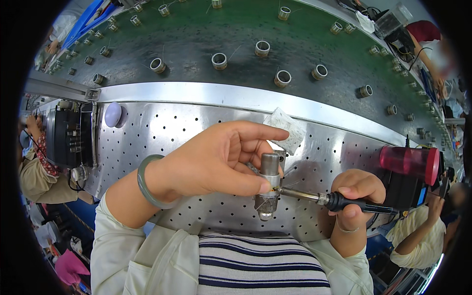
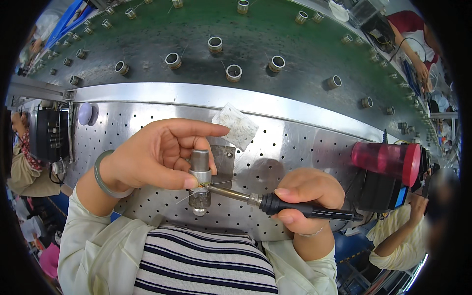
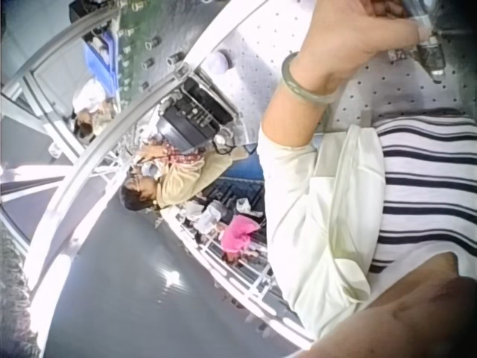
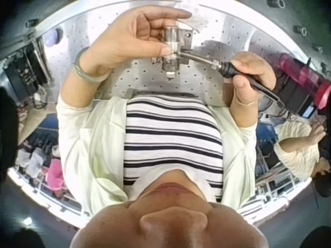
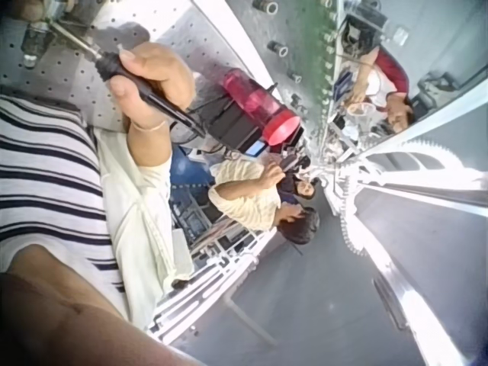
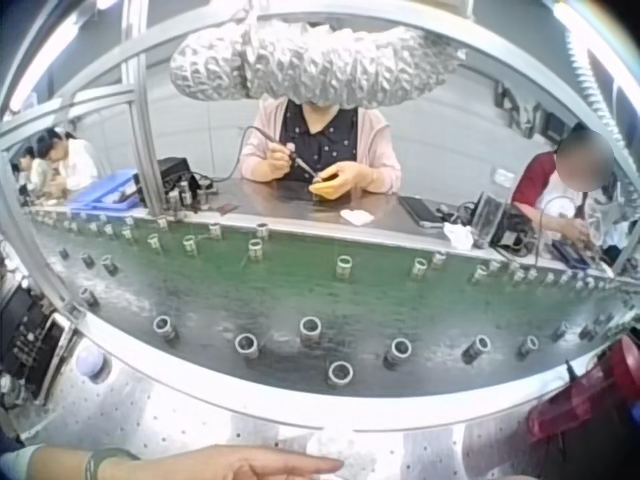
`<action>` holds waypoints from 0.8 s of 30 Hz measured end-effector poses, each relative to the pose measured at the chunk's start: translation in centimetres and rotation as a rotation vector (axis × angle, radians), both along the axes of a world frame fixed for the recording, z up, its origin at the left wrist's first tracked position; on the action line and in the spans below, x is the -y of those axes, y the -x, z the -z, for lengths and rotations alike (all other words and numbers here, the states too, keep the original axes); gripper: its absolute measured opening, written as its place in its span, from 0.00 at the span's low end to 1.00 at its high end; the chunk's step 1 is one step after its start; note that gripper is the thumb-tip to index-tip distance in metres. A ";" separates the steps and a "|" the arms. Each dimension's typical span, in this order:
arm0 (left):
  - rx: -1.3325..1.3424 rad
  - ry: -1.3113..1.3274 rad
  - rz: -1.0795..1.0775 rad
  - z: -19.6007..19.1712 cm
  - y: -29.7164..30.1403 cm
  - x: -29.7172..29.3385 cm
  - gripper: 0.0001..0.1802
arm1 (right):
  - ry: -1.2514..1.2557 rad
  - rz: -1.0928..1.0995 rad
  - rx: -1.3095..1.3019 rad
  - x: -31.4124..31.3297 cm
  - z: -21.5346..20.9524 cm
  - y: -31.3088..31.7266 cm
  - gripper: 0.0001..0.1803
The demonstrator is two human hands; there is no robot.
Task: The person uses a soldering iron to apply heat to small cylindrical metal components held in a fixture. They repeatedly pick up components from a conveyor belt, solder them, and place them back on the belt. The person also cleans the soldering iron tip with a sponge.
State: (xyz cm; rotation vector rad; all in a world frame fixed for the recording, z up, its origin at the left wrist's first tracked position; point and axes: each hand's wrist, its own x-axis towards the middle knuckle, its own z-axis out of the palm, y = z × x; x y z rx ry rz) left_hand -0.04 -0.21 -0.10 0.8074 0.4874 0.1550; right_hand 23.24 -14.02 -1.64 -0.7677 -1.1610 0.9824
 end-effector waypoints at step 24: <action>-0.659 -1.535 -0.792 -0.5 8.1 -15.8 0.16 | 0.095 0.395 -0.134 1.4 0.7 -0.8 0.16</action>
